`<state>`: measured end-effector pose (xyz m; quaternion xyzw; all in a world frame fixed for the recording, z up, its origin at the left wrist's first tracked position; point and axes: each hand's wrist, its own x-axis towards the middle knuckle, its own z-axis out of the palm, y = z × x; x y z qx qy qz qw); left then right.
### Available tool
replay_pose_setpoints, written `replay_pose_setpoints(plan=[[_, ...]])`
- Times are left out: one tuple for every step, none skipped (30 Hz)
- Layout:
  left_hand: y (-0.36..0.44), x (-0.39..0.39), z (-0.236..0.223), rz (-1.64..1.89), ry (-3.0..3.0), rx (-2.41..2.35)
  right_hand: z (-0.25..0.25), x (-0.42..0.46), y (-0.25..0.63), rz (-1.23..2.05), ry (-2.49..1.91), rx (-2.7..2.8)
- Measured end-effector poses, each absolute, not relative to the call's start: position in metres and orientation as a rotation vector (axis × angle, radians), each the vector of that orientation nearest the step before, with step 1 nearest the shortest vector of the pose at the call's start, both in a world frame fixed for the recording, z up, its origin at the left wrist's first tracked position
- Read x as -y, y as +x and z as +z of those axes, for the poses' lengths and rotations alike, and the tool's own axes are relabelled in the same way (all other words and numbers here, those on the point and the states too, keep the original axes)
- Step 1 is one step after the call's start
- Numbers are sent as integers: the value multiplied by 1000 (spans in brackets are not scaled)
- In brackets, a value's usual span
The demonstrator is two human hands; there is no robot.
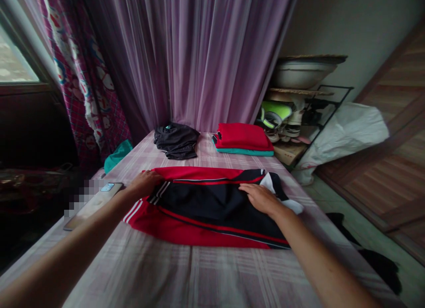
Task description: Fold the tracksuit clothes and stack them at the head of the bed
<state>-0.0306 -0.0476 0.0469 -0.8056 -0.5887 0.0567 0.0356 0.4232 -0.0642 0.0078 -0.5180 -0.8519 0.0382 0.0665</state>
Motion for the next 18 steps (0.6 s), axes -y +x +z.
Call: replay_pose_setpoints(plan=[[-31,48,47,148,-2477,1809,8,68,424,145,-1528,2574],[-32,48,46,121,-2476,1816,8,71,425,170,-1490,2580],[-32,48,45,104,-2463,1833,9,73,425,185,-1454,2583],[-31,48,45,96,-2435,1857,9,75,424,187,-1425,2581],[-31,47,44,97,-2391,1883,9,76,422,180,-1406,2572],[-29,46,44,109,-2343,1904,10,75,421,167,-1399,2554],[-28,45,45,125,-2302,1917,10,74,420,158,-1396,2534],[-27,44,46,138,-2271,1925,11,73,420,155,-1395,2512],[-26,44,48,143,-2256,1925,12,72,420,159,-1397,2492],[-25,44,51,132,-2254,1915,14,71,422,167,-1401,2476],[-25,45,54,113,-2259,1896,16,71,424,177,-1410,2464],[-25,47,56,94,-2270,1868,17,71,426,184,-1423,2458],[-25,49,58,87,-2283,1834,18,72,428,191,-1440,2460],[-27,51,58,99,-2301,1803,19,73,430,203,-1456,2468],[-28,53,57,126,-2325,1778,18,75,431,220,-1466,2483],[-31,54,55,155,-2355,1761,18,76,432,240,-1472,2502],[-33,55,52,174,-2391,1749,16,78,432,262,-1476,2520],[-36,54,49,183,-2433,1736,16,79,431,283,-1478,2535]])
